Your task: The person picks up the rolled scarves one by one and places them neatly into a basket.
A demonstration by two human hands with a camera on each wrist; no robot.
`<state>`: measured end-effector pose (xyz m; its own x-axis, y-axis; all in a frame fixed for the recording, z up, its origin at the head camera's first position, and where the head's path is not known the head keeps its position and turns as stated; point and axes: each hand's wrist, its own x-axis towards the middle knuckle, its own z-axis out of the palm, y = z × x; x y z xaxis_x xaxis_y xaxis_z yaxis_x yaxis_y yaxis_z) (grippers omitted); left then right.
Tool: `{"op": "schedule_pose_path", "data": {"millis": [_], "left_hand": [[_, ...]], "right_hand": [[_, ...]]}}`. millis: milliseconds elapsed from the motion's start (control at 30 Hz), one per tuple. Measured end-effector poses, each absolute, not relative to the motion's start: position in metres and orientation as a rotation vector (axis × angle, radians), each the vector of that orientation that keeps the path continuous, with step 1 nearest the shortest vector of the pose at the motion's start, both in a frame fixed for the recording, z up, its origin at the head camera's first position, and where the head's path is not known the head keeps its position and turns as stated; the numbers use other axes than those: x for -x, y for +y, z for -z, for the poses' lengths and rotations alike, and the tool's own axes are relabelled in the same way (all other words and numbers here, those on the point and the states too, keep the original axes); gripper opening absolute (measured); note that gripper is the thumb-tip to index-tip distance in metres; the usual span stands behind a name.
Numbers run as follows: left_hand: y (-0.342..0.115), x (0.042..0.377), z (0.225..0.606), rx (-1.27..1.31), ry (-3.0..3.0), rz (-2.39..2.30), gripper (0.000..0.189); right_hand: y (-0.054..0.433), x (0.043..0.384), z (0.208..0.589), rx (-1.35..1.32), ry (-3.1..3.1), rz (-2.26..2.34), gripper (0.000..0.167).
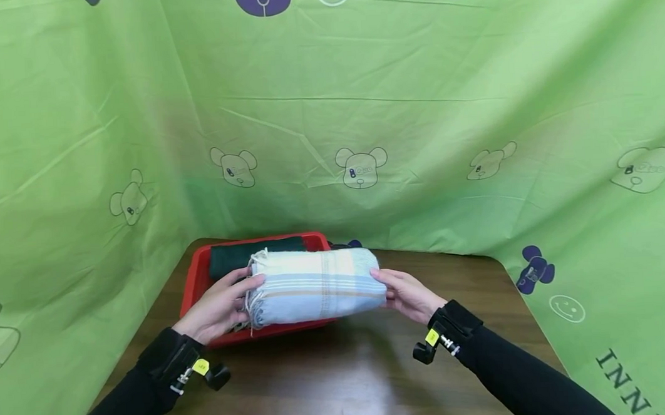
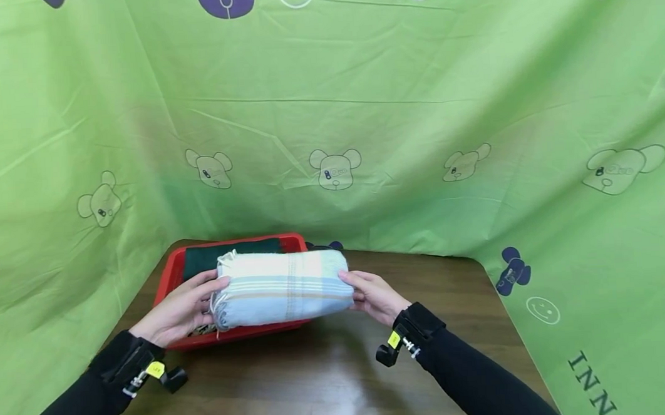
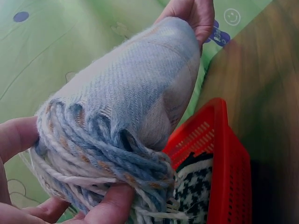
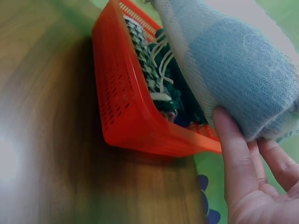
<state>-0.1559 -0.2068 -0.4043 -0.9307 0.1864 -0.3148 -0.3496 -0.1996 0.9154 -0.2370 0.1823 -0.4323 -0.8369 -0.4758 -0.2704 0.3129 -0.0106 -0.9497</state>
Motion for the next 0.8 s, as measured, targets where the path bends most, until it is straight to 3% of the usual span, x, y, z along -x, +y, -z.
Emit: {"op": "schedule_pose_path", "data": {"millis": [800], "left_hand": [[-0.234,0.145,0.409,0.23,1.768,-2.16,0.085]], "right_hand": [[0.15,0.24,0.437,0.2,1.704,1.869,0.046]]}}
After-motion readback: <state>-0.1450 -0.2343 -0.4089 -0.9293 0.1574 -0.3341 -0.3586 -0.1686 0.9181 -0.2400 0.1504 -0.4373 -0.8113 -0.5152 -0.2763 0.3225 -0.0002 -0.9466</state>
